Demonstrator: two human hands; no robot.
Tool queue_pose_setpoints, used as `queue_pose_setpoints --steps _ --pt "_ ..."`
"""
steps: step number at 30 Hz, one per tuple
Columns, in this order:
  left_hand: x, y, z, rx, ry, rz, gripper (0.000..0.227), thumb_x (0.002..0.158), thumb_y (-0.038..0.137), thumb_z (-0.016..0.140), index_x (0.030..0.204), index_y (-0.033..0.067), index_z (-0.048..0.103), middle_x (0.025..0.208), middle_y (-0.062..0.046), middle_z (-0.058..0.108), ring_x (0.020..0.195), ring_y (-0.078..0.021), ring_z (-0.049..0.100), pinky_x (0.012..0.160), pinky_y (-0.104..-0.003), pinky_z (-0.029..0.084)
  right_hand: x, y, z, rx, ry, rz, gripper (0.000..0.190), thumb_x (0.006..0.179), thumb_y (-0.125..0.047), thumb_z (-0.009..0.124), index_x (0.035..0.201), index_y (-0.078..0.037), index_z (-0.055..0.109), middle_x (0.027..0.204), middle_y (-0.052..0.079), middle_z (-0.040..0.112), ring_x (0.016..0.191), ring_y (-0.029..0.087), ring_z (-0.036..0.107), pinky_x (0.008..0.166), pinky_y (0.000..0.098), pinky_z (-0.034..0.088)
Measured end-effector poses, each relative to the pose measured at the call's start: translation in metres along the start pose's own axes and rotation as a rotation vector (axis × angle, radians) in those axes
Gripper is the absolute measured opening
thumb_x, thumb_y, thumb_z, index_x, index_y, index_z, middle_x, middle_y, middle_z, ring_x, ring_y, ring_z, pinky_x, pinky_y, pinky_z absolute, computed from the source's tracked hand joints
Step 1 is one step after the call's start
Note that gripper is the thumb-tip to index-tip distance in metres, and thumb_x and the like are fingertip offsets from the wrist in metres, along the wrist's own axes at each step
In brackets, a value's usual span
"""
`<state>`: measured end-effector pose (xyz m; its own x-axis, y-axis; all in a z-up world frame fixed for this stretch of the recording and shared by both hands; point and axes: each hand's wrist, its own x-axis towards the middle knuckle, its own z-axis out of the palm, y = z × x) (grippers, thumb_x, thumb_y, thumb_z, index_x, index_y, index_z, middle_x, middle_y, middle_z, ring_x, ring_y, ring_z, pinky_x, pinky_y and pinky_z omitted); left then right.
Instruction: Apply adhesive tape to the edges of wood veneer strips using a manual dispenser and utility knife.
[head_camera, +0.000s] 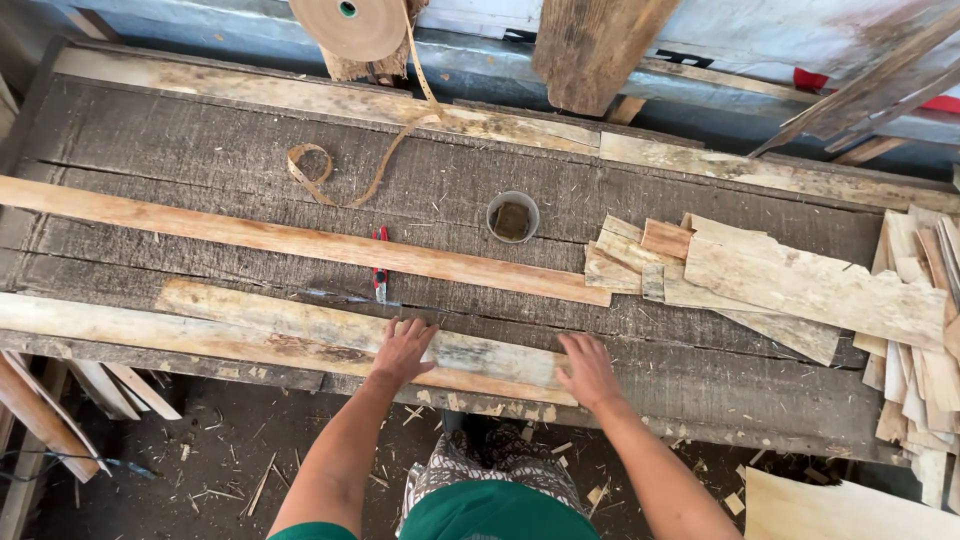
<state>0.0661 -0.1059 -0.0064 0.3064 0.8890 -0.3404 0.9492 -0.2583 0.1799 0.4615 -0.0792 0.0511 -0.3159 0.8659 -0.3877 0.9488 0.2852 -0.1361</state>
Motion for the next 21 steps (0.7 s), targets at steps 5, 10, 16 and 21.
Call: queue_pose_setpoints --steps 5,10,16,21 --pt "-0.003 0.014 -0.034 0.143 -0.127 0.013 0.088 0.087 0.063 0.067 0.157 0.0174 0.036 0.148 -0.011 0.043 0.141 -0.0277 0.040 0.125 -0.059 0.015 0.008 -0.071 -0.001 0.072 -0.047 -0.121 0.081 0.088 -0.039 0.077 0.154 -0.014 0.039 0.159 0.011 0.039 0.150 0.029 0.031 0.127 0.0488 0.021" --pt "0.004 0.032 -0.035 0.185 -0.134 0.096 0.088 0.092 0.071 0.052 0.159 0.0171 0.032 0.148 -0.013 0.043 0.138 -0.0299 0.042 0.122 -0.065 0.009 0.015 -0.117 -0.011 0.074 -0.054 -0.209 0.092 0.085 -0.042 0.079 0.159 -0.015 0.031 0.165 0.013 0.030 0.150 0.032 0.024 0.124 0.0510 0.015" --pt "0.018 0.065 -0.040 0.068 -0.067 0.113 0.089 0.092 0.068 0.055 0.161 0.0172 0.032 0.150 -0.013 0.045 0.143 -0.0269 0.041 0.126 -0.065 0.009 0.016 -0.110 -0.022 -0.005 -0.158 -0.098 0.103 0.082 -0.044 0.081 0.161 -0.013 0.024 0.160 0.011 0.036 0.150 0.027 0.030 0.129 0.0489 0.012" --pt "0.016 0.044 -0.046 -0.023 -0.095 0.065 0.117 0.074 0.073 0.073 0.161 0.0195 0.015 0.164 -0.013 0.026 0.153 -0.0294 0.021 0.122 -0.061 0.007 -0.001 -0.044 -0.024 0.067 -0.129 -0.053 0.099 0.074 -0.033 0.086 0.155 -0.015 0.033 0.161 0.007 0.037 0.153 0.025 0.028 0.131 0.0516 0.007"
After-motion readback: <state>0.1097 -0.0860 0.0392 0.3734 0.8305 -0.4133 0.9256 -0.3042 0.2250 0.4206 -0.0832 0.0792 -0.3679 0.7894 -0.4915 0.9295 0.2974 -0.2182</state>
